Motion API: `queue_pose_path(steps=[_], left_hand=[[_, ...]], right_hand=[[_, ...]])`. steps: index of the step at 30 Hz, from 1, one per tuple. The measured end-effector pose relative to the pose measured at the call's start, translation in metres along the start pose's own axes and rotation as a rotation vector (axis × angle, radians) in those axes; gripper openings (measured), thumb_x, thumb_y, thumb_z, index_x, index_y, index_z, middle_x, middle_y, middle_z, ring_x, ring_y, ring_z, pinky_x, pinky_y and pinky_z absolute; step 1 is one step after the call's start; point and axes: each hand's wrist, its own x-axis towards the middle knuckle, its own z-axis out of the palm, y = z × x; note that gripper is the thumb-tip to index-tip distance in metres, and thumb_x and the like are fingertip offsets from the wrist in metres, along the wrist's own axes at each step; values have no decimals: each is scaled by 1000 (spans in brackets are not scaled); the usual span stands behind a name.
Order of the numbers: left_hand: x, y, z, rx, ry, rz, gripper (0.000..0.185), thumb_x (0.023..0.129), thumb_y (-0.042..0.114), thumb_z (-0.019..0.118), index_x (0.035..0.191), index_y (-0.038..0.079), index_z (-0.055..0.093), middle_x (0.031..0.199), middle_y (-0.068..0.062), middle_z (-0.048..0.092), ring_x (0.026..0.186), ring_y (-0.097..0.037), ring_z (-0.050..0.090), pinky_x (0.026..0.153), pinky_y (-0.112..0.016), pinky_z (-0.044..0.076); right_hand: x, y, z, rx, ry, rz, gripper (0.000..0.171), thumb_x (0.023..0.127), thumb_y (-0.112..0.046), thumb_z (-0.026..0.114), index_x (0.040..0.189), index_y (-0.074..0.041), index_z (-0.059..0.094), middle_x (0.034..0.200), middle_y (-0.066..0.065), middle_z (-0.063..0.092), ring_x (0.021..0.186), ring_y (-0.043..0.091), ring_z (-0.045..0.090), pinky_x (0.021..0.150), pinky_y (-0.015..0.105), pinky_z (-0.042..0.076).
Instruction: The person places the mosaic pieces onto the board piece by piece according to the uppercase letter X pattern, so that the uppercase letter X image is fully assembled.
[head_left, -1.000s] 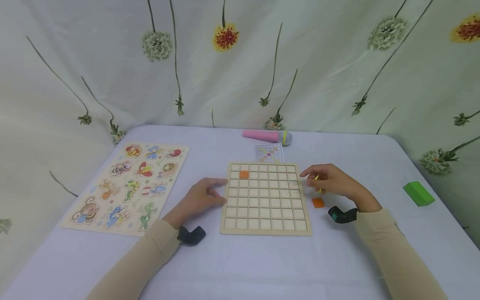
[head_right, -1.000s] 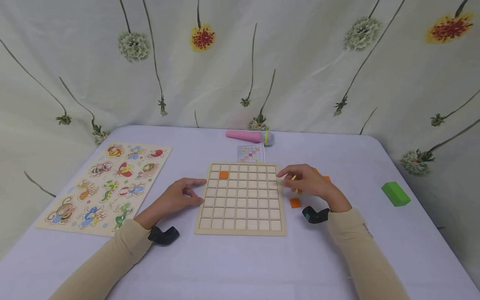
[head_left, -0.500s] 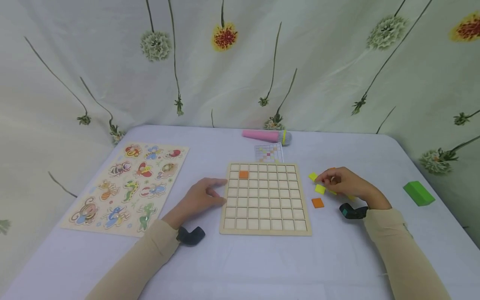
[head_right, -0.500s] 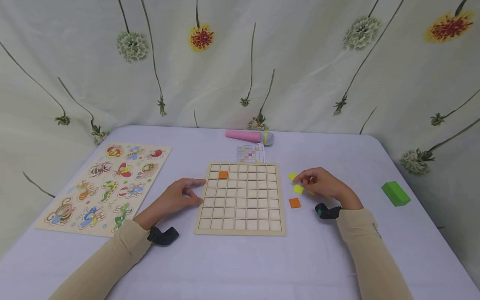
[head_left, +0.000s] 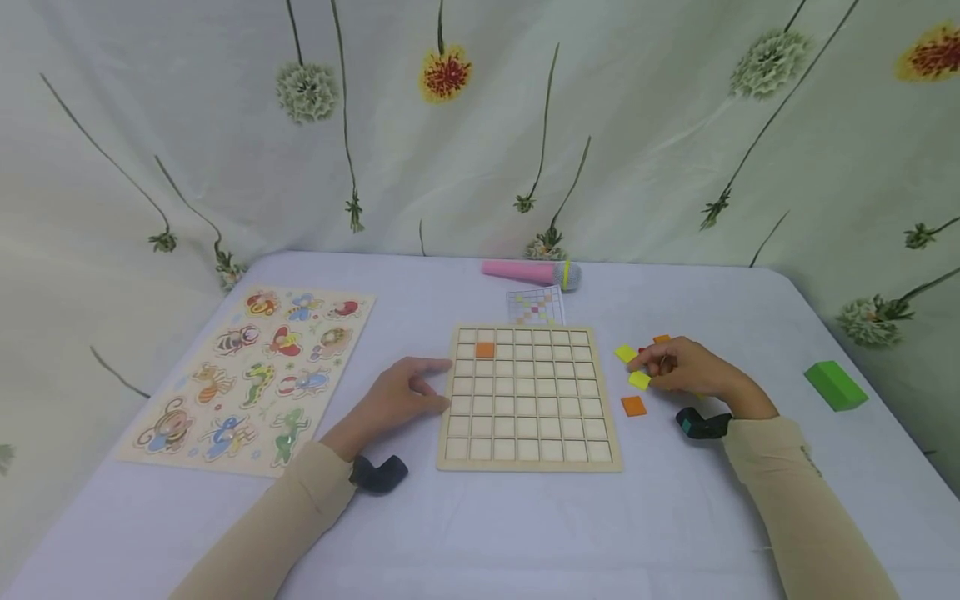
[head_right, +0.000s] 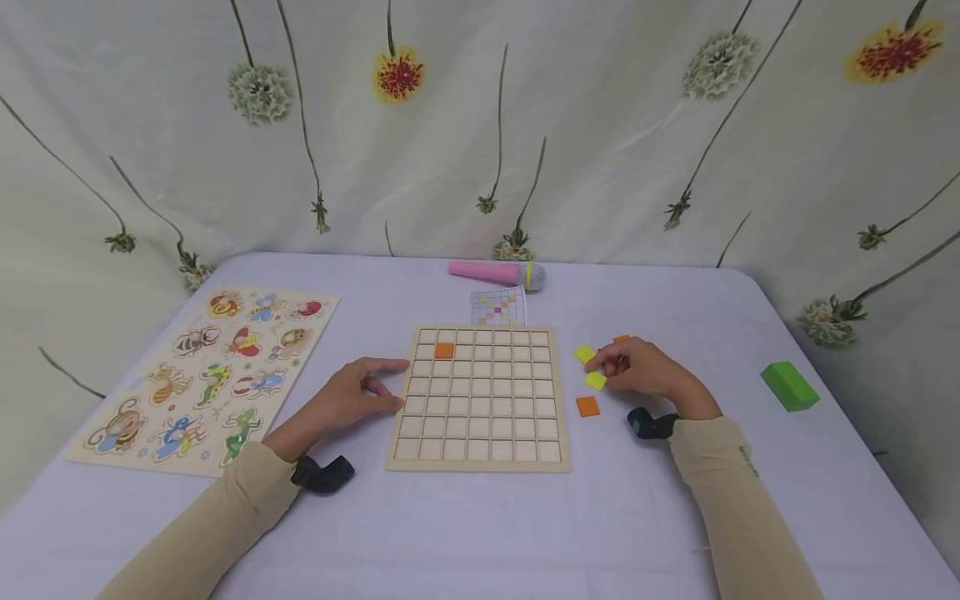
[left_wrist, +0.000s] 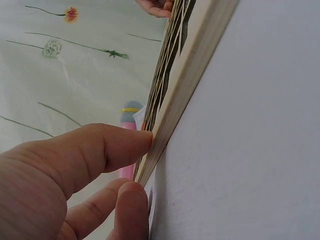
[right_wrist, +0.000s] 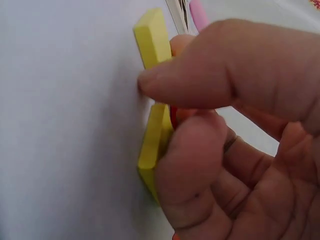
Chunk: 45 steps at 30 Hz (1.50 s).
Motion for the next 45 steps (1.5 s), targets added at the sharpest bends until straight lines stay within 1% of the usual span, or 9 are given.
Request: queue_pose_path(steps=[11,17,20,24,26,32,35,39,45], left_hand=[[0,0,-1,-2,-1,1,65,92,17,84,152,12,62,112,-9,67,97,-23,63,85,-37,49],[1,-1,0,-10,-7,-6,66,92,17,84,153,13,62,110,-8,68,96,-22,63,84,-36,49],[1,-1,1,-13,-8,-11,66,91,18,85,153,13,62,109,-8,67,96,-22,63,84,-36,49],[0,1,2,-17,-12,-5,66,91,18,85,153,13,62,108,-7,68,96,-23,62,83,-36,49],[-1,1,1,-17,-10,-5,66,91,18,85,153,13,62,108,-7,68,96,-23,63,83,-36,49],[-2,1,0,-10,-4,-4,66,92,16,84,153,12,61,109,-8,68,95,-22,63,84,-36,49],[-2,0,0,-11,-3,-1,65,92,15,84,153,12,62,110,-8,67,95,-22,63,84,-36,49],[-1,-1,0,-9,0,1,64,92,16,84,153,12,62,112,-8,66,96,-22,63,84,-36,49],[-1,-2,0,-13,-2,6,64,92,17,84,153,13,62,112,-8,66,96,-22,63,84,-36,49]], right_hand=[[1,1,0,-39,24,34,29,87,5,81,114,13,73,89,2,61,78,17,51,67,25,43],[-1,-3,1,-95,53,39,28,87,-1,84,112,8,75,92,3,63,80,18,53,68,26,45],[-3,-7,1,-111,79,34,26,87,-2,83,110,5,74,95,6,64,82,20,54,68,28,47],[-3,-14,3,-91,105,32,24,89,-3,82,109,2,70,99,10,66,84,22,57,63,29,51],[-1,-16,6,-83,118,14,23,90,-3,81,109,3,69,97,10,66,84,22,58,63,29,52],[11,-24,16,-32,129,-24,24,90,-1,80,111,4,71,93,5,69,84,21,60,74,27,50],[16,-28,19,9,121,-1,26,91,-2,81,114,3,71,94,6,70,82,21,62,70,28,51],[24,-35,21,28,121,35,28,94,-6,80,119,3,71,96,9,72,79,20,62,63,30,52],[33,-43,24,63,131,75,34,96,-10,81,124,4,70,100,11,75,75,18,59,63,31,50]])
